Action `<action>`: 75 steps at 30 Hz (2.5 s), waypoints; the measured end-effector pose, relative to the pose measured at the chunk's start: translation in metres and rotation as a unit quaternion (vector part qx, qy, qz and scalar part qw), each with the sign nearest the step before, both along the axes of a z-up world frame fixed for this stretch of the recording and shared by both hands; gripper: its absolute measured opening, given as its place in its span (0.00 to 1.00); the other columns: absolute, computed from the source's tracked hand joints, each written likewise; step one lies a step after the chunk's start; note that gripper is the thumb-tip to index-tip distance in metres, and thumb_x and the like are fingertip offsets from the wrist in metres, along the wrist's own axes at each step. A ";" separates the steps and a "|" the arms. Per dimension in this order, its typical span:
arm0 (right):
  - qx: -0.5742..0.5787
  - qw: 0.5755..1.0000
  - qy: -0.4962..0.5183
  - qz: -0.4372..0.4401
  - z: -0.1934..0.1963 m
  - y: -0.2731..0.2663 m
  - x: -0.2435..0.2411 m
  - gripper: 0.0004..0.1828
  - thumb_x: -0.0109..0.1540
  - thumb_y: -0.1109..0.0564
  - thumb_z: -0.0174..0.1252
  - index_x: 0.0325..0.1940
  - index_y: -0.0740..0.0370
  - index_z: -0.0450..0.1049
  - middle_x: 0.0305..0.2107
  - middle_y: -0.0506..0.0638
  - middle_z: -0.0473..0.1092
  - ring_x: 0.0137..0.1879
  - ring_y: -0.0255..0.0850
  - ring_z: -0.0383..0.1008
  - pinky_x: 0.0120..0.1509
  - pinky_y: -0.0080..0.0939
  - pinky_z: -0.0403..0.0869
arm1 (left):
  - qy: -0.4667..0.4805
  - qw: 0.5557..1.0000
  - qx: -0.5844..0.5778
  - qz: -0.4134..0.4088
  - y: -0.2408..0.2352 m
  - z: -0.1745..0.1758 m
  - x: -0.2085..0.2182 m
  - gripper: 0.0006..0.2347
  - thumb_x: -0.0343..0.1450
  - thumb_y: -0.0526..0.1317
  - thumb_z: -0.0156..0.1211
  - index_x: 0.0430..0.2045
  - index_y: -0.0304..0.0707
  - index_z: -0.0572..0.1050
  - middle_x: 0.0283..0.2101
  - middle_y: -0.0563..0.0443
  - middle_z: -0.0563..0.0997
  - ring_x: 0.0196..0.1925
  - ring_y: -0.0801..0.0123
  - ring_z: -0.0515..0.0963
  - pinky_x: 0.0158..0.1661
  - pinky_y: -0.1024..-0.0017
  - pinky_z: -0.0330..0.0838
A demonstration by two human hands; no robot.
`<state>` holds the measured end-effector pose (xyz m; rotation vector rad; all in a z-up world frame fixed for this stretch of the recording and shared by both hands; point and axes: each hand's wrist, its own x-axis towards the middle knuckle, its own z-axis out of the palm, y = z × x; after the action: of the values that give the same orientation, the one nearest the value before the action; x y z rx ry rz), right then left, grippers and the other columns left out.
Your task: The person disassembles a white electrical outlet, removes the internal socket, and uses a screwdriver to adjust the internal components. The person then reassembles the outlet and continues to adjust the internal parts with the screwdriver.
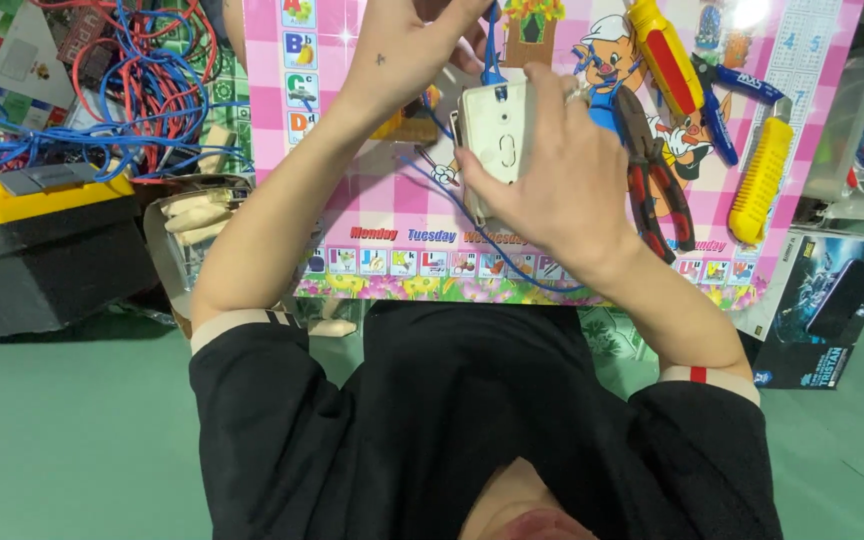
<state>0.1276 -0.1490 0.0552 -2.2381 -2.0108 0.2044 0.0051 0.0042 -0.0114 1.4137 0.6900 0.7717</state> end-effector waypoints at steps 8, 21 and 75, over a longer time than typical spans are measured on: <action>0.031 0.996 -0.082 0.011 -0.018 -0.020 -0.011 0.49 0.65 0.25 0.63 0.71 0.66 0.60 0.43 0.62 0.74 0.39 0.54 0.73 0.24 0.50 0.70 | -0.028 0.999 0.045 0.005 0.000 -0.016 0.003 0.14 0.75 0.50 0.58 0.40 0.37 0.76 0.29 0.49 0.81 0.26 0.73 0.84 0.26 0.78 0.85; -0.051 0.995 -0.050 -0.072 -0.039 -0.039 -0.028 0.69 0.59 0.26 0.71 0.83 0.56 0.32 0.57 0.69 0.70 0.64 0.66 0.69 0.32 0.61 0.75 | -0.082 0.994 0.071 0.001 -0.009 -0.006 0.006 0.09 0.76 0.43 0.60 0.40 0.35 0.76 0.41 0.51 0.82 0.28 0.70 0.84 0.24 0.76 0.85; 0.349 0.887 0.259 0.155 -0.071 -0.024 0.066 0.57 0.69 0.48 0.65 0.85 0.51 0.28 0.72 0.73 0.53 0.74 0.67 0.69 0.67 0.60 0.82 | -0.087 0.969 0.226 -0.050 -0.084 -0.032 0.015 0.29 0.71 0.43 0.72 0.65 0.43 0.62 0.63 0.49 0.75 0.58 0.61 0.82 0.51 0.68 0.84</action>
<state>0.1932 -0.1733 -0.0156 -1.2568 -1.7422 0.0725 0.0199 -0.0803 -0.0430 1.7504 0.3117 1.0004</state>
